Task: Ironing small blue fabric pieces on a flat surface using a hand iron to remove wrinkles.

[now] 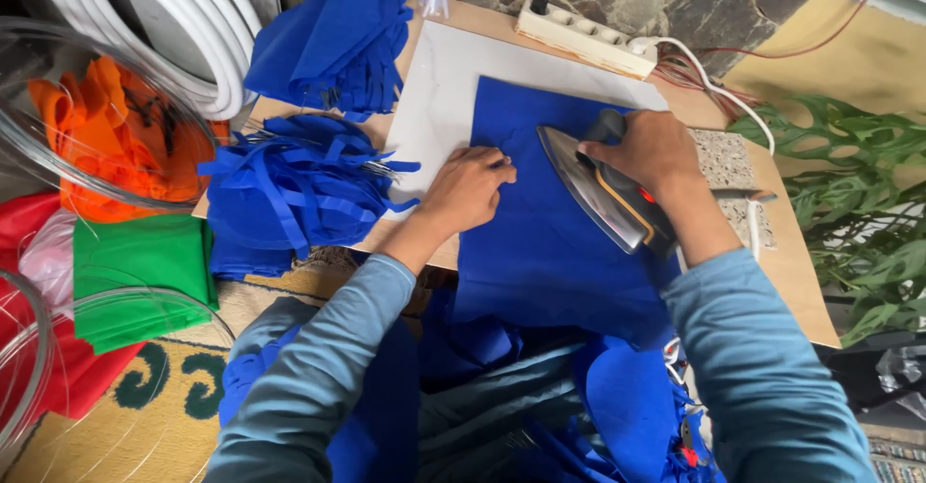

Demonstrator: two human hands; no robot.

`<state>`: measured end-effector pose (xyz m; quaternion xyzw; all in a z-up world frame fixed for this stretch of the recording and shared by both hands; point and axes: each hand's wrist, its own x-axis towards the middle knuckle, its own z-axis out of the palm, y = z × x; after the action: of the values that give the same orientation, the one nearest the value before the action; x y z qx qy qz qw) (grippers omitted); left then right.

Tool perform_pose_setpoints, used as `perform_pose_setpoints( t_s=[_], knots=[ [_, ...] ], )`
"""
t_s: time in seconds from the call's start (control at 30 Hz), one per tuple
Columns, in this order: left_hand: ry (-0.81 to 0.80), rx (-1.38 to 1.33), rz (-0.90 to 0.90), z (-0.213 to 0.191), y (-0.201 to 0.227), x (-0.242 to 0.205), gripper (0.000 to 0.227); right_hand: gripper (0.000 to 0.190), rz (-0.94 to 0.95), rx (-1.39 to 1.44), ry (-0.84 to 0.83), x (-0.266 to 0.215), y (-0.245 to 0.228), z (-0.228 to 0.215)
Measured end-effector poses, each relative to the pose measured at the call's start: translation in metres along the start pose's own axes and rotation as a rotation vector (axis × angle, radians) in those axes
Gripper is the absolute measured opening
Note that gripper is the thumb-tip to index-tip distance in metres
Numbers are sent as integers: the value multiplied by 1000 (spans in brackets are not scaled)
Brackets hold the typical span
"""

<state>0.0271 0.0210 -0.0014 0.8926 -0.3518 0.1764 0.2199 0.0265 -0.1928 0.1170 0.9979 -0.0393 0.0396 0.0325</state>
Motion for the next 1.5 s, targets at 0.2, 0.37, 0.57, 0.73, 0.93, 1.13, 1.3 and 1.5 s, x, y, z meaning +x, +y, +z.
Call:
perform_pose_setpoints(
  t_s=[0.2,0.37,0.57,0.73,0.93,1.13,1.3,1.5],
  knots=[
    [1,130,-45,22,22,45,30,56,11,-37,27,15,4,8],
    [-253,13,-203,7,43,37,59,56,60,-9,-26,2,9,-3],
    [-392,54,-263,7,44,33,64,58,113,-8,-51,-7,21,-4],
    [-402,71,-252,3,46,33,60,63,103,-40,3,19,32,9],
    [-395,69,-263,5,45,33,59,63,139,-27,8,22,36,12],
    [-374,52,-257,7,44,32,58,61,196,-40,-18,11,45,8],
    [-343,36,-257,5,45,31,57,65,201,-59,31,33,58,21],
    [-348,52,-256,8,44,31,58,67,181,-54,41,32,66,25]
  ],
)
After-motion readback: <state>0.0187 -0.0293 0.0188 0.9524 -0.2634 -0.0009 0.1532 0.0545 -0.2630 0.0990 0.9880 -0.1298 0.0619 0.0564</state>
